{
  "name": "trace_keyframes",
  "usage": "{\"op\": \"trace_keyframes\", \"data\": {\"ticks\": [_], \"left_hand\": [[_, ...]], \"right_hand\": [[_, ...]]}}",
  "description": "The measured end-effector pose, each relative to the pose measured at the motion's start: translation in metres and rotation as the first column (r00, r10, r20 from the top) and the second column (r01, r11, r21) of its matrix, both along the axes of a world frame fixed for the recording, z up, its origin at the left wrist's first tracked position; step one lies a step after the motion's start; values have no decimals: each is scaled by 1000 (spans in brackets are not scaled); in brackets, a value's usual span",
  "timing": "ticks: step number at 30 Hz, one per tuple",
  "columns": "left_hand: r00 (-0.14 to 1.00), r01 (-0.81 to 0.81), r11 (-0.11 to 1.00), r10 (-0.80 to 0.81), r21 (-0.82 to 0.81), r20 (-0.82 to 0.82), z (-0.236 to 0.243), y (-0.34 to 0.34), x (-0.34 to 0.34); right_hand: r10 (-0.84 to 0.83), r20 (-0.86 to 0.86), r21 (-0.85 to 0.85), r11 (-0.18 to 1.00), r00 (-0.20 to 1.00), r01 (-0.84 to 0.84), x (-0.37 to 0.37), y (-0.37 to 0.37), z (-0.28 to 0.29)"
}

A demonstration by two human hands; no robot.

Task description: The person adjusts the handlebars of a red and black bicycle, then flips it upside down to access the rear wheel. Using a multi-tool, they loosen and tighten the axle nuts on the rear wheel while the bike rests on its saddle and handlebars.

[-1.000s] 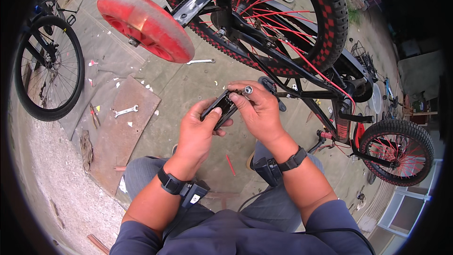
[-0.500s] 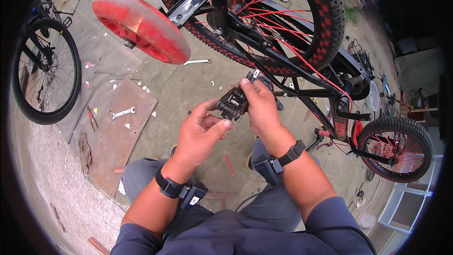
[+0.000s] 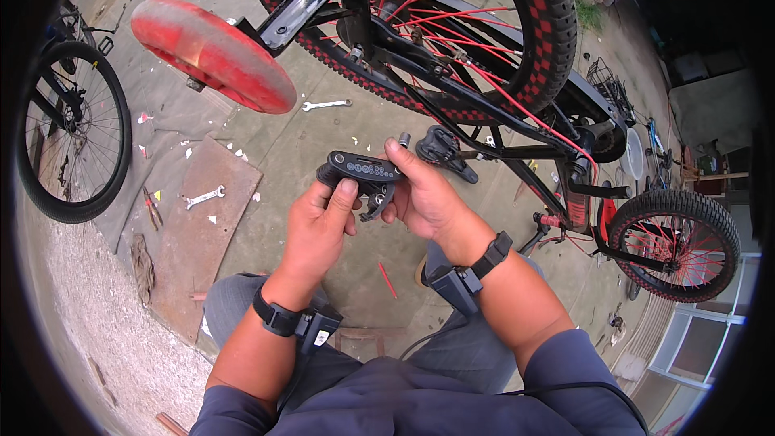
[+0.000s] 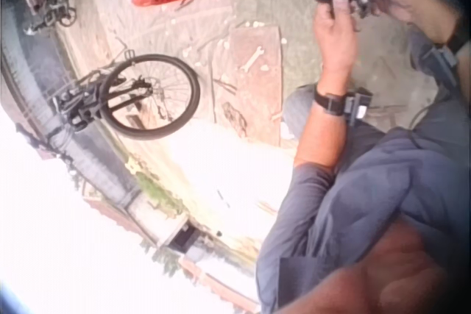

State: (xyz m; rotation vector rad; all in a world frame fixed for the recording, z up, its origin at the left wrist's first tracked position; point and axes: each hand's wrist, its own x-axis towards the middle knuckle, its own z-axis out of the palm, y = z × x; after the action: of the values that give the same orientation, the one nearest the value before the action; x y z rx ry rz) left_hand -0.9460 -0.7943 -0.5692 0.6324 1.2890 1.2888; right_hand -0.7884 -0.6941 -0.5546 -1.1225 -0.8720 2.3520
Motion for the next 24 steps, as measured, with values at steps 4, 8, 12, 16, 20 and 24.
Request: {"op": "trace_keyframes", "data": {"ticks": [4,8,12,16,20,24], "left_hand": [[999,-18,999,19,38,-26,0,2,-1],[999,-39,996,38,85,8,3,3,-4],[999,-42,992,39,115,33,5,2,-8],[998,-60,990,60,126,8,8,2,-8],[988,-99,977,119,188,-97,6,2,-6],[994,-84,986,93,141,-60,15,3,-8]], "right_hand": [[4,-42,-65,998,999,-7,0,-1,-1],[-83,-60,-166,984,995,72,0,-1,-5],[-113,-9,-182,977,994,109,-1,-2,-5],[-88,-31,-185,979,996,80,-1,-1,-4],[-73,-16,-168,983,997,69,0,-1,-6],[-21,10,-158,987,1000,22,-3,-2,-2]]}}
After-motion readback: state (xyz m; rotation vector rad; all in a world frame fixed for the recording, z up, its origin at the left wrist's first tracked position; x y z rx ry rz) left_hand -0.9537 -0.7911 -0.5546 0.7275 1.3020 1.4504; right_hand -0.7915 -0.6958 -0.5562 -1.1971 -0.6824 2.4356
